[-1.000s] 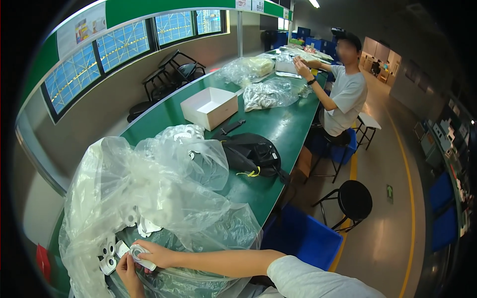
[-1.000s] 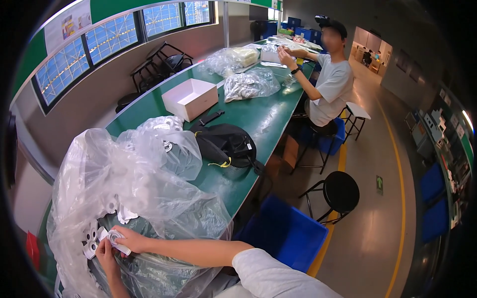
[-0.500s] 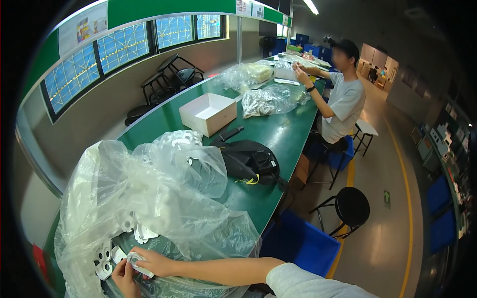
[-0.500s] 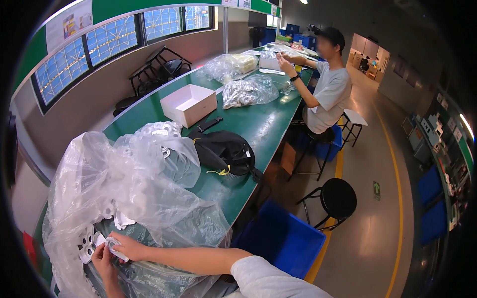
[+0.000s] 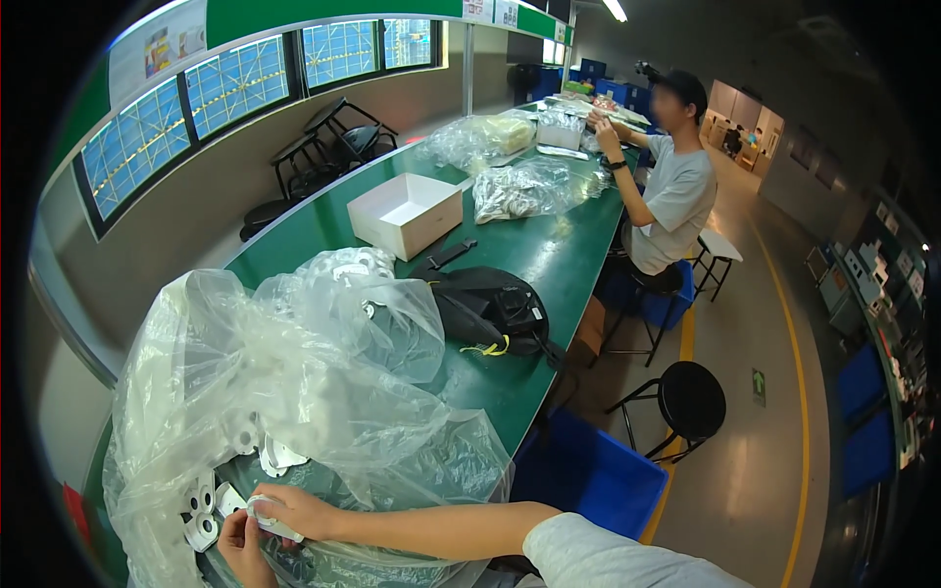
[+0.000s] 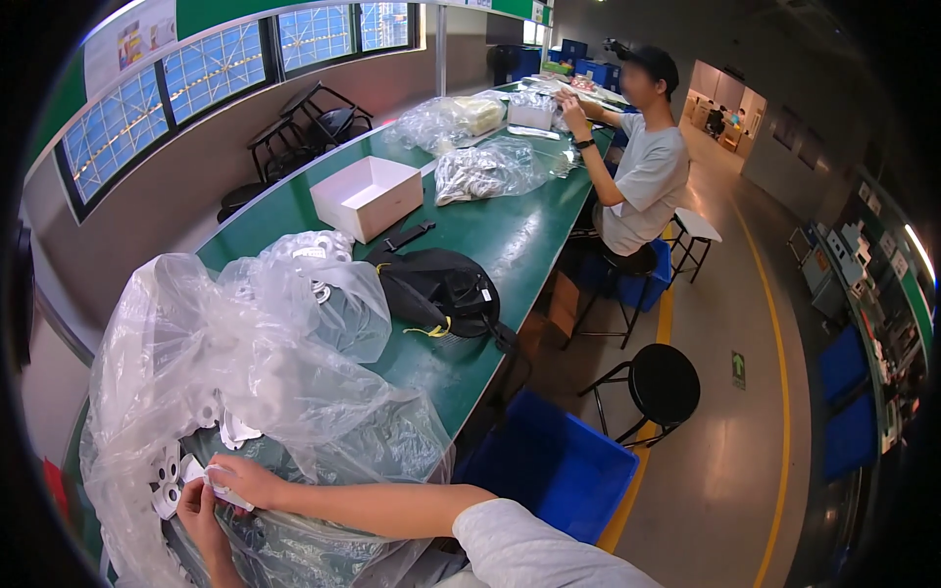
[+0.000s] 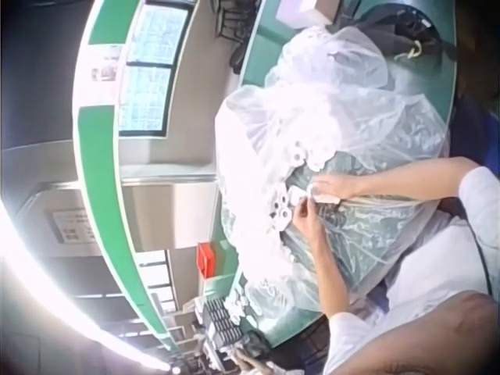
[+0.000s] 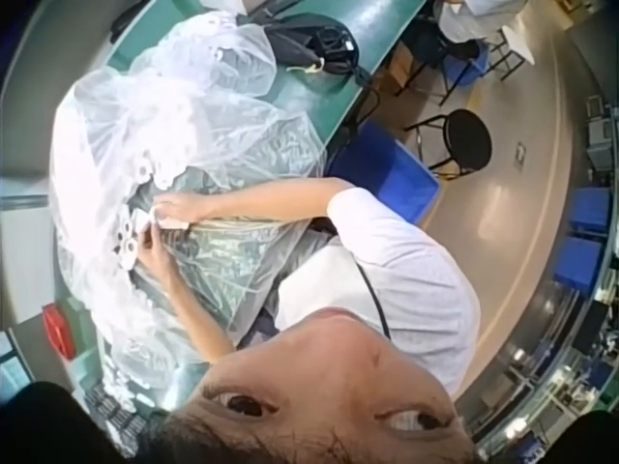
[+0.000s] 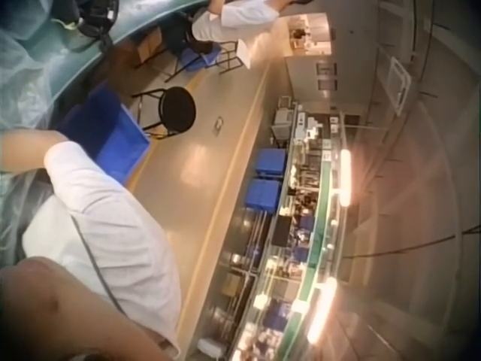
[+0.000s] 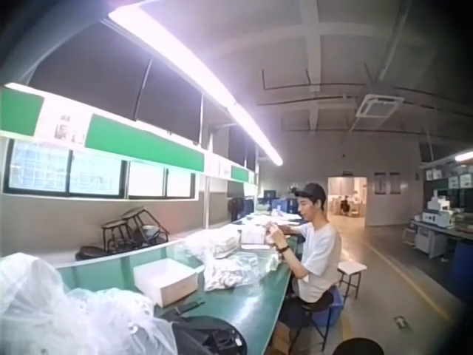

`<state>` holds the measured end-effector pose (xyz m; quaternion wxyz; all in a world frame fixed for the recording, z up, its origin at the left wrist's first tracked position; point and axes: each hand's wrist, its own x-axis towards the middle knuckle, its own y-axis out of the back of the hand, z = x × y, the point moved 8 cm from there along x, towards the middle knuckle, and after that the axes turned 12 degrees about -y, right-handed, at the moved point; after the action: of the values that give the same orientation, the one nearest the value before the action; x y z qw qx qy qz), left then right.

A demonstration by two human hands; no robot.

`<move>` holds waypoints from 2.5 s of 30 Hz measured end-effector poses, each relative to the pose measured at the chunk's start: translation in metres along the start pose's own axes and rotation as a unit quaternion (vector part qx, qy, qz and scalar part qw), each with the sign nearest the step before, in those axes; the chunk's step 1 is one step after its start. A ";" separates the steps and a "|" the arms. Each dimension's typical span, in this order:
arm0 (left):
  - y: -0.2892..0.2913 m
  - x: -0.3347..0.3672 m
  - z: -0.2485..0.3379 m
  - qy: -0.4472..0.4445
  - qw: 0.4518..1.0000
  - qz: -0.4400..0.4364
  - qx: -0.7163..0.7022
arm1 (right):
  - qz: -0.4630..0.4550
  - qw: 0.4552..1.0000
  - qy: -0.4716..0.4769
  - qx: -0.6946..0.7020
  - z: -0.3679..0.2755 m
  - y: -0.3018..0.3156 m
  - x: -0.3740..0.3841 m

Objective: Manually assembling white plastic housings with circular metal inserts at a factory workbench.

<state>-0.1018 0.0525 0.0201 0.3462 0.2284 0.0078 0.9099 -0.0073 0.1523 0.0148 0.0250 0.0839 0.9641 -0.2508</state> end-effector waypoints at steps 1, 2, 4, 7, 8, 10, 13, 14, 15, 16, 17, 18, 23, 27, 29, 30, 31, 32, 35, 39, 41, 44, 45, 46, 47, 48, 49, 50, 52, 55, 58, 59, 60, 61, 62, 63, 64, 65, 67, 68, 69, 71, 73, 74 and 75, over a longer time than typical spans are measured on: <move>-0.004 0.000 0.003 0.001 1.000 -0.017 -0.004 | 0.013 1.000 0.021 -0.008 0.000 0.005 0.002; -0.005 0.000 0.007 0.001 1.000 -0.017 -0.004 | 0.025 0.999 0.041 -0.015 -0.002 0.009 0.002; -0.009 0.000 0.020 -0.035 0.999 -0.010 -0.002 | 0.038 0.996 0.057 -0.055 -0.001 0.012 0.004; -0.011 0.001 0.027 -0.068 0.997 -0.016 0.034 | 0.058 0.979 0.114 -0.156 -0.004 0.011 0.006; -0.012 0.003 0.025 -0.053 0.997 -0.030 0.046 | 0.070 0.961 0.155 -0.219 -0.010 0.008 0.004; -0.013 0.005 0.028 -0.066 0.995 -0.047 0.057 | 0.064 0.963 0.142 -0.218 -0.009 0.009 0.004; -0.016 0.007 0.034 -0.067 0.994 -0.063 0.060 | 0.048 0.974 0.108 -0.193 -0.003 0.010 0.008; -0.015 0.006 0.036 -0.052 0.995 -0.062 0.054 | 0.036 0.981 0.085 -0.168 -0.001 0.006 0.009; -0.014 0.005 0.039 -0.049 0.996 -0.052 0.051 | 0.027 0.982 0.086 -0.166 -0.003 0.000 0.007; -0.012 0.004 0.044 -0.055 0.995 -0.050 0.064 | 0.019 0.988 0.064 -0.141 -0.002 -0.002 0.006; -0.015 0.003 0.043 -0.059 0.994 -0.052 0.071 | 0.017 0.992 0.039 -0.118 -0.001 0.000 0.002; -0.017 0.003 0.043 -0.062 0.995 -0.051 0.062 | 0.030 0.993 0.041 -0.107 -0.003 0.002 -0.001; -0.022 0.001 0.044 -0.043 0.997 -0.054 0.045 | 0.031 0.992 0.033 -0.119 -0.004 0.008 -0.004; -0.013 0.000 0.038 -0.016 0.997 -0.063 0.033 | 0.042 0.983 0.073 -0.165 -0.005 0.008 0.001; -0.015 0.001 0.038 -0.005 0.997 -0.067 0.025 | 0.038 0.976 0.090 -0.195 -0.004 0.008 0.004; -0.017 0.001 0.037 0.008 0.997 -0.073 0.017 | 0.047 0.976 0.085 -0.197 -0.004 0.010 0.004; -0.017 0.002 0.037 0.008 0.997 -0.074 0.016 | 0.056 0.975 0.080 -0.198 -0.003 0.013 0.004; -0.019 0.002 0.035 0.017 0.997 -0.073 0.020 | 0.062 0.975 0.080 -0.199 -0.004 0.015 0.003; -0.013 0.001 0.026 0.010 0.996 -0.084 0.041 | 0.070 0.961 0.089 -0.251 -0.006 0.012 0.004; -0.002 0.004 0.023 -0.037 0.994 -0.068 0.076 | 0.076 0.966 0.097 -0.226 -0.005 0.008 0.005; 0.002 0.005 0.014 -0.040 0.995 -0.056 0.067 | 0.055 0.980 0.082 -0.170 -0.002 0.006 0.008; 0.001 0.004 0.016 -0.068 0.995 -0.012 0.071 | 0.062 0.987 0.061 -0.137 -0.004 0.016 0.009; 0.001 0.002 0.020 -0.068 0.993 0.015 0.092 | 0.072 0.990 0.049 -0.110 -0.005 0.020 0.008; 0.004 0.001 0.023 -0.068 0.990 0.041 0.112 | 0.056 0.992 0.086 -0.071 -0.002 0.020 0.013; 0.004 0.000 0.017 -0.049 0.995 0.034 0.080 | 0.055 0.992 0.088 -0.071 -0.002 0.021 0.014; 0.004 0.000 0.011 -0.030 0.998 0.027 0.047 | 0.066 0.988 0.078 -0.116 -0.001 0.022 0.015; 0.005 0.000 0.006 0.002 1.000 0.014 0.025 | 0.077 0.981 0.069 -0.161 0.000 0.022 0.016; 0.006 0.001 0.008 0.002 1.000 0.014 0.025 | 0.076 0.981 0.070 -0.162 -0.002 0.022 0.014; -0.005 0.006 0.023 -0.070 0.994 -0.079 0.039 | 0.096 0.971 0.053 -0.213 -0.004 0.023 0.011; 0.001 0.007 0.024 -0.086 0.988 -0.110 0.060 | 0.085 0.955 0.052 -0.280 -0.004 0.021 0.009; -0.003 0.005 0.030 -0.101 0.983 -0.121 0.097 | 0.074 0.961 0.050 -0.261 -0.004 0.021 0.009; -0.003 0.005 0.032 -0.114 0.983 -0.105 0.100 | 0.074 0.961 0.049 -0.261 -0.004 0.021 0.009; -0.002 0.004 0.035 -0.127 0.982 -0.090 0.103 | 0.075 0.961 0.049 -0.260 -0.004 0.021 0.010; -0.004 0.003 0.036 -0.126 0.983 -0.091 0.103 | 0.076 0.962 0.049 -0.259 -0.004 0.022 0.010; -0.005 0.002 0.037 -0.130 0.982 -0.083 0.110 | 0.076 0.961 0.049 -0.260 -0.002 0.022 0.011; -0.005 0.002 0.038 -0.134 0.981 -0.075 0.118 | 0.080 0.963 0.059 -0.252 -0.001 0.022 0.011; -0.004 0.001 0.036 -0.134 0.981 -0.074 0.118 | 0.083 0.964 0.069 -0.244 0.000 0.023 0.012; -0.002 0.001 0.031 -0.125 0.983 -0.080 0.111 | 0.083 0.963 0.069 -0.245 -0.002 0.023 0.011; 0.001 0.004 0.025 -0.116 0.984 -0.085 0.104 | 0.080 0.954 0.065 -0.280 -0.005 0.022 0.008; 0.000 0.004 0.021 -0.092 0.987 -0.100 0.084 | 0.079 0.954 0.065 -0.281 -0.008 0.021 0.005; -0.002 0.004 0.016 -0.069 0.989 -0.115 0.064 | 0.079 0.948 0.085 -0.298 -0.013 0.019 0.002; 0.000 0.005 0.014 -0.057 0.991 -0.104 0.056 | 0.078 0.940 0.104 -0.315 -0.020 0.014 -0.003; 0.003 0.005 0.010 -0.045 0.993 -0.094 0.048 | 0.068 0.946 0.161 -0.273 -0.031 0.008 -0.011; 0.004 0.005 0.006 -0.034 0.994 -0.094 0.042 | 0.067 0.946 0.161 -0.274 -0.033 0.007 -0.012; 0.005 0.005 0.003 -0.022 0.995 -0.094 0.036 | 0.080 0.939 0.162 -0.292 -0.034 0.007 -0.014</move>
<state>-0.1071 0.0514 0.0254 0.4215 0.2589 0.0542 0.8674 0.0071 0.1728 0.0425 -0.0886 0.1893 0.9760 0.0614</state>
